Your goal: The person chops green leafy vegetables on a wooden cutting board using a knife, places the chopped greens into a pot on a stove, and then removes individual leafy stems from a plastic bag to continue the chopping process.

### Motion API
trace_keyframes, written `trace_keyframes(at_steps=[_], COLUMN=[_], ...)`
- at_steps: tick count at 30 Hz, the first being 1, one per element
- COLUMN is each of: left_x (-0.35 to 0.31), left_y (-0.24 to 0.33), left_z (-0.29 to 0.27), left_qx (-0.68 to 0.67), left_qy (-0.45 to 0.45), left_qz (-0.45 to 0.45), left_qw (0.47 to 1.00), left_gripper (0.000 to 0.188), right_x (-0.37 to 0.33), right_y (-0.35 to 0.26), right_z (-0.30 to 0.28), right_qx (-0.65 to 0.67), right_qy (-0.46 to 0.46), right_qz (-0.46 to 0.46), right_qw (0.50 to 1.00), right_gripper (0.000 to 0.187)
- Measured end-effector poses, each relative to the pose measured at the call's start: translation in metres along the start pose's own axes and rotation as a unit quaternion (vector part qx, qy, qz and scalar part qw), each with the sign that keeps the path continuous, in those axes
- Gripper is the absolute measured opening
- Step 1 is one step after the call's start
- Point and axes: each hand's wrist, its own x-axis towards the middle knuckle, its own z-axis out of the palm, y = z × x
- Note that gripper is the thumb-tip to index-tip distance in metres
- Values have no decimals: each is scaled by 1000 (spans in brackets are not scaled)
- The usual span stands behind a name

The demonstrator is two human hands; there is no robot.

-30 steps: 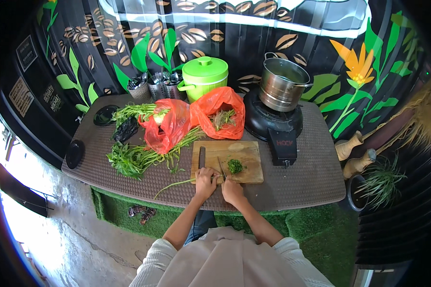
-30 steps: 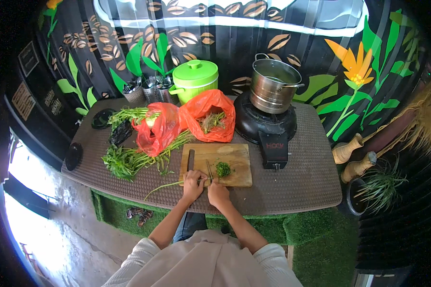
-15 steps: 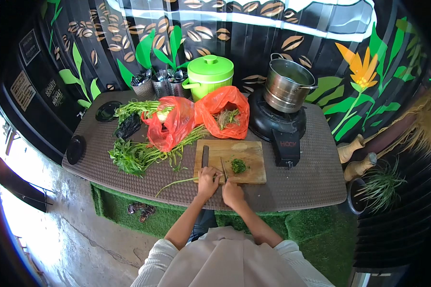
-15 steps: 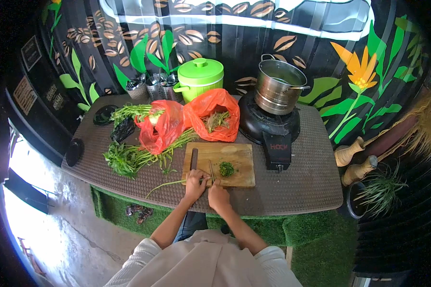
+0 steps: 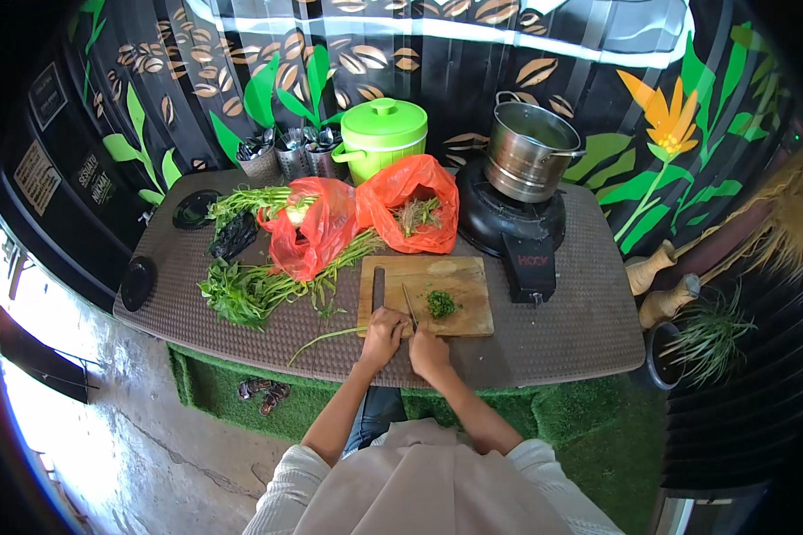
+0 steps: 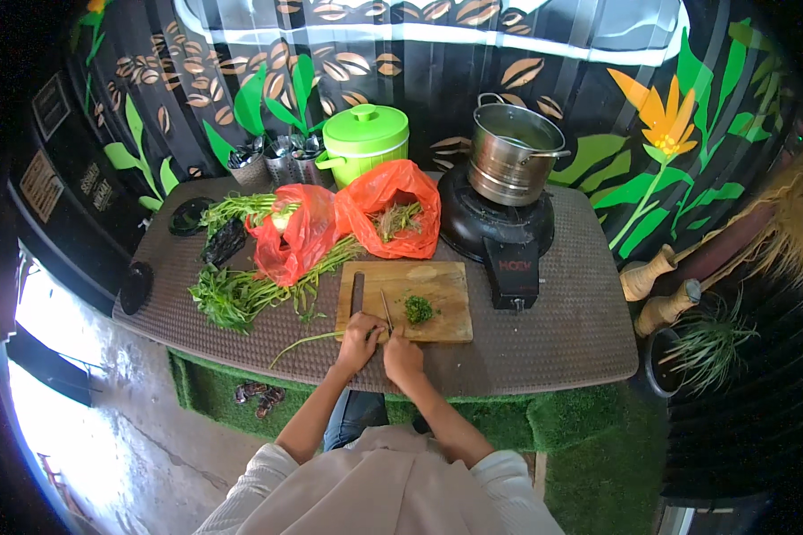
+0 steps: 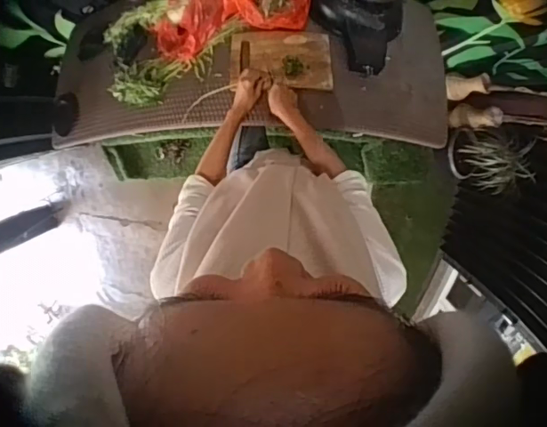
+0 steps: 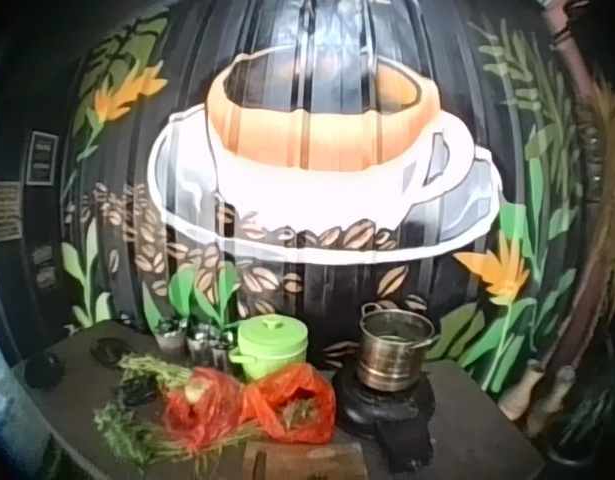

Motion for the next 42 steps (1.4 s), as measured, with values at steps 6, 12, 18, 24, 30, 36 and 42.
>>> trace_keyframes(at_steps=[6,12,18,24,30,36,42], left_x=[-8,-1,-8,-3,-8,0,3], left_y=[10,4,7,5,2,8,-1], left_z=[2,-8,-10,-6,4,-4,1], left_qx=[-6,57,106,57,2,-10,-33], left_qy=[10,-7,-13,-2,30,39,12], left_qz=[-74,-23,-6,-38,-90,-88,-146], left_qw=[997,998,994,998,996,995,989], left_gripper=[7,5,8,10,8,5,3], right_x=[0,-13,-6,-3,-1,10,22], right_y=[17,10,24,20,13,20,18], right_z=[-2,-5,-12,-12,-8,3,-22], right_qx=[-9,-30,-36,-25,-10,-36,-39], right_qy=[-44,-6,-36,-51,-43,0,-90], right_qz=[-40,-30,-18,-12,-7,-31,-42], right_qw=[998,999,999,998,999,999,994], right_gripper=[32,34,34,28,23,31,34])
